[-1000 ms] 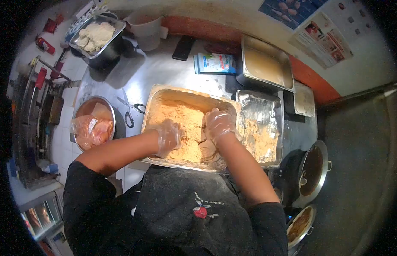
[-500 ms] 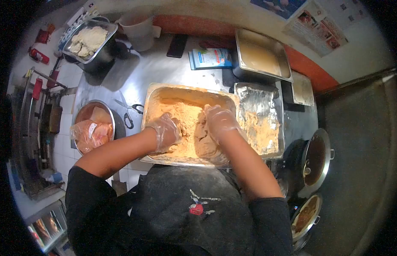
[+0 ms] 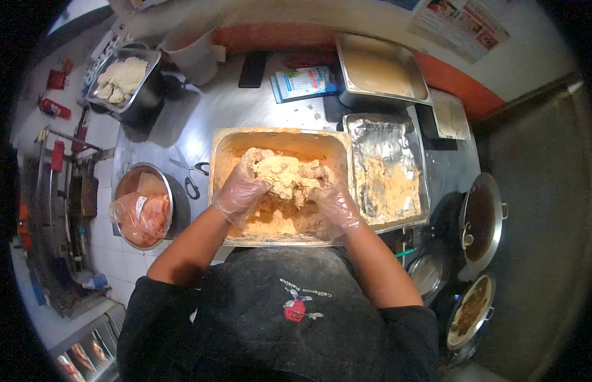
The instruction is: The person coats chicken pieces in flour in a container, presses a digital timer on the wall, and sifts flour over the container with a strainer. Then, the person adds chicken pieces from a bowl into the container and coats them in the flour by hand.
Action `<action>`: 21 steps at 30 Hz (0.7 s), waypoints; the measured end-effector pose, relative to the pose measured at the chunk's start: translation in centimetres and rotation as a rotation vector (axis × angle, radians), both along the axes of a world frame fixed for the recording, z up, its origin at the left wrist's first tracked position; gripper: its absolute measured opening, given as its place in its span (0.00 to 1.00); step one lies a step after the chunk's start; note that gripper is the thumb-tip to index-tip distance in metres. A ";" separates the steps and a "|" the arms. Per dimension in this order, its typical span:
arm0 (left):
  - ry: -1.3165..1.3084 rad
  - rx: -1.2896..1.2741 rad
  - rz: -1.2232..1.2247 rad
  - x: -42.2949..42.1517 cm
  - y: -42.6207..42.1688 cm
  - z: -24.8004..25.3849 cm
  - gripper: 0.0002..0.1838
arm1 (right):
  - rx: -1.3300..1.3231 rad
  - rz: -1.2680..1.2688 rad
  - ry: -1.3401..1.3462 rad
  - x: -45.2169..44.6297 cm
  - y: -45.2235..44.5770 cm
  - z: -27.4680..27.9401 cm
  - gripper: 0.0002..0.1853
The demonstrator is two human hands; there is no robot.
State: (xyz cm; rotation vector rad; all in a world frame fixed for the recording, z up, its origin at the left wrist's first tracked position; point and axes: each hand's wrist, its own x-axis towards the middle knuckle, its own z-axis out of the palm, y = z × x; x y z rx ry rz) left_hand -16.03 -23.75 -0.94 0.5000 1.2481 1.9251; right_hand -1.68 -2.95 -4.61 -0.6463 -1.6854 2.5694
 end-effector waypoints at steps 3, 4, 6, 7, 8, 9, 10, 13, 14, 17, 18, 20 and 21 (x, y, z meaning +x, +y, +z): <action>-0.044 -0.076 0.041 1.3 0.6 -0.2 0.33 | -0.174 -0.125 -0.087 -1.4 -2.2 4.8 0.27; -0.039 -0.172 0.048 1.9 0.8 -0.5 0.33 | -0.237 -0.163 -0.088 -1.5 -2.4 5.2 0.28; -0.021 -0.353 0.045 2.7 1.0 -1.4 0.33 | 0.214 0.006 -0.053 -1.6 -2.5 2.9 0.38; 0.061 -0.377 0.012 2.9 1.2 -1.8 0.30 | 0.412 0.006 0.021 -1.6 -3.1 3.8 0.36; 0.144 -0.400 -0.018 2.9 1.2 -2.3 0.28 | 0.617 -0.012 0.084 -1.6 -3.7 4.7 0.35; 0.229 -0.422 -0.043 2.9 0.9 -2.9 0.26 | 0.473 -0.038 0.160 -1.6 -3.7 3.9 0.31; 0.236 -0.351 -0.058 2.9 0.0 -4.3 0.24 | 0.656 0.001 0.187 -1.4 -3.2 3.5 0.30; 0.296 -0.388 -0.026 2.8 -2.1 -6.3 0.20 | 1.166 0.040 0.413 -1.1 -1.8 3.7 0.21; 0.351 -0.563 0.027 2.8 -2.5 -6.2 0.19 | 0.919 0.046 0.242 -1.1 -1.8 3.6 0.18; 0.459 -0.771 -0.023 2.3 -3.0 -4.1 0.21 | 1.177 0.342 -0.013 -1.7 -2.0 0.0 0.13; 0.489 -0.784 -0.080 1.9 -3.0 -3.8 0.22 | 1.996 0.418 0.073 -1.8 -2.0 -2.3 0.12; 0.840 -1.006 0.028 1.7 -3.9 -5.5 0.24 | 1.749 0.328 0.069 -1.5 -1.5 -0.3 0.14; 0.707 -0.918 0.094 2.1 -3.3 -4.9 0.25 | 1.680 0.308 0.129 -1.8 -1.3 -0.8 0.14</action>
